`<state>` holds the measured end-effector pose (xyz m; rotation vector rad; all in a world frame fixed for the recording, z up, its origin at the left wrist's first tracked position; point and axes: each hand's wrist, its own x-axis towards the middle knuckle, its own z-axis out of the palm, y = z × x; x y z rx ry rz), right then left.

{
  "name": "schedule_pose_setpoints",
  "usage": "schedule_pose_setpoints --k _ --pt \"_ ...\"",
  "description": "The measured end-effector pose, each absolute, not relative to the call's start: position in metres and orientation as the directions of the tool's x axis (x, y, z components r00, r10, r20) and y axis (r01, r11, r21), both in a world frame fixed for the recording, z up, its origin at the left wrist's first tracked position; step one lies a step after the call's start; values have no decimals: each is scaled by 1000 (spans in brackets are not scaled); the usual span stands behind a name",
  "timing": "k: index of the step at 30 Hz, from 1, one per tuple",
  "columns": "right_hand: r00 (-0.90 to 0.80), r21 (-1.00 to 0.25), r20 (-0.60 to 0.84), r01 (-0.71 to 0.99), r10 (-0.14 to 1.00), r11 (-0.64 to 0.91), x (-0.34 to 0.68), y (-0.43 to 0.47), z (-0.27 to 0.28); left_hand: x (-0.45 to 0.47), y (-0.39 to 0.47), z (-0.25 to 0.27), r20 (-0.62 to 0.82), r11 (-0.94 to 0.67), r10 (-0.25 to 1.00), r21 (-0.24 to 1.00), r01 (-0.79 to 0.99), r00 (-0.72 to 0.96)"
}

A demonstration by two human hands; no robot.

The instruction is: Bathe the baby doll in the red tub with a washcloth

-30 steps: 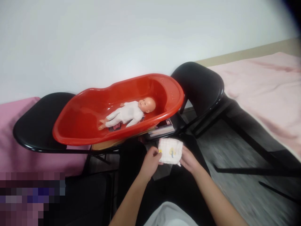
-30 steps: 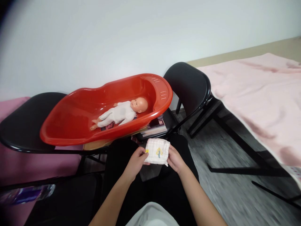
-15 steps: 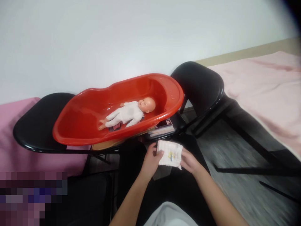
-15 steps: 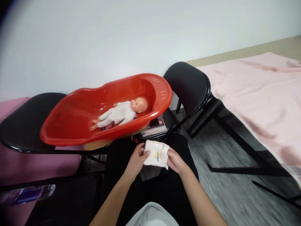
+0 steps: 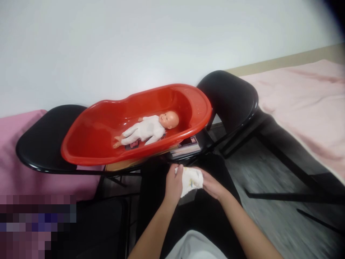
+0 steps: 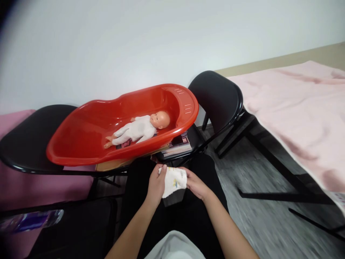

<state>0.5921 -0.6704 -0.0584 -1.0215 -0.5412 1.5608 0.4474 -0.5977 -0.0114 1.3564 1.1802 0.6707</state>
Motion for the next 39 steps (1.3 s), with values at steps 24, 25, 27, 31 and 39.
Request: schedule_pose_setpoints --k 24,25,27,31,39 --pt "56 -770 -286 -607 957 -195 597 -672 -65 440 -596 -4 -229 181 937 964 194 264" --pt "37 -787 -279 -581 960 -206 597 -672 -66 440 -596 -4 -236 178 928 961 214 288" --pt "11 -813 -280 -535 960 -231 596 -672 -65 441 -597 -4 -245 158 911 950 270 330" --pt "62 -840 -315 -482 947 -248 594 -672 -63 441 -600 -4 -181 27 916 918 395 358" --pt "288 -860 -261 -503 922 -86 595 -670 -65 442 -601 -3 -111 -62 914 913 403 391"
